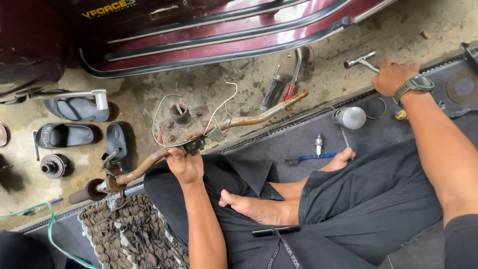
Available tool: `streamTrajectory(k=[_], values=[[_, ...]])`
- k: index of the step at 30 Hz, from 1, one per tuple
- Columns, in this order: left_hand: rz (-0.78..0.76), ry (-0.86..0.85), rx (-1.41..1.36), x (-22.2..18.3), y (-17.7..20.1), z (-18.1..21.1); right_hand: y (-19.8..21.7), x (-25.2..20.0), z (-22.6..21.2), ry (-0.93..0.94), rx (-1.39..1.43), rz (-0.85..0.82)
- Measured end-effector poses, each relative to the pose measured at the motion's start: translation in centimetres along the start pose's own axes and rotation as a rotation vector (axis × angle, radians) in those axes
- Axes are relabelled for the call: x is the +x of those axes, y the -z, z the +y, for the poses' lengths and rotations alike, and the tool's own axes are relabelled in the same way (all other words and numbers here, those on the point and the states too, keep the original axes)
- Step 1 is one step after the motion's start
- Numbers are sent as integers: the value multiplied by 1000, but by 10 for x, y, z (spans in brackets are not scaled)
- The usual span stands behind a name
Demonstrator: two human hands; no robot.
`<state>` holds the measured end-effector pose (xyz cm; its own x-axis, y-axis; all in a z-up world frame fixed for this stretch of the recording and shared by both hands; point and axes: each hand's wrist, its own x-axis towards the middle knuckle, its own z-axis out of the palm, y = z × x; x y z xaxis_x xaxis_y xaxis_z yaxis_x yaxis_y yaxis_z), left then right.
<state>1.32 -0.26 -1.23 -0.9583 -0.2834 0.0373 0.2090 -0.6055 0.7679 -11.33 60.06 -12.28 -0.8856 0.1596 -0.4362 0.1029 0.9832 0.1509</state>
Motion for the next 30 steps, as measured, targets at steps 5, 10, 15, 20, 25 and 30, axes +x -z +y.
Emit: streamTrajectory(k=[5,10,15,20,25,30], values=[[5,14,22,0,-4,1,-18,6,-1,-6,34,-21],[10,19,39,-1,-4,-1,-20,18,-2,-11,34,-84],[5,41,22,0,-5,-1,-19,14,-4,-2,60,-72],[13,31,1,-2,-2,-2,18,-17,-11,68,191,-32],[1,28,-36,4,-3,1,123,-106,-51,360,491,22],[34,-13,-29,4,5,-4,208,-171,-147,532,710,135]])
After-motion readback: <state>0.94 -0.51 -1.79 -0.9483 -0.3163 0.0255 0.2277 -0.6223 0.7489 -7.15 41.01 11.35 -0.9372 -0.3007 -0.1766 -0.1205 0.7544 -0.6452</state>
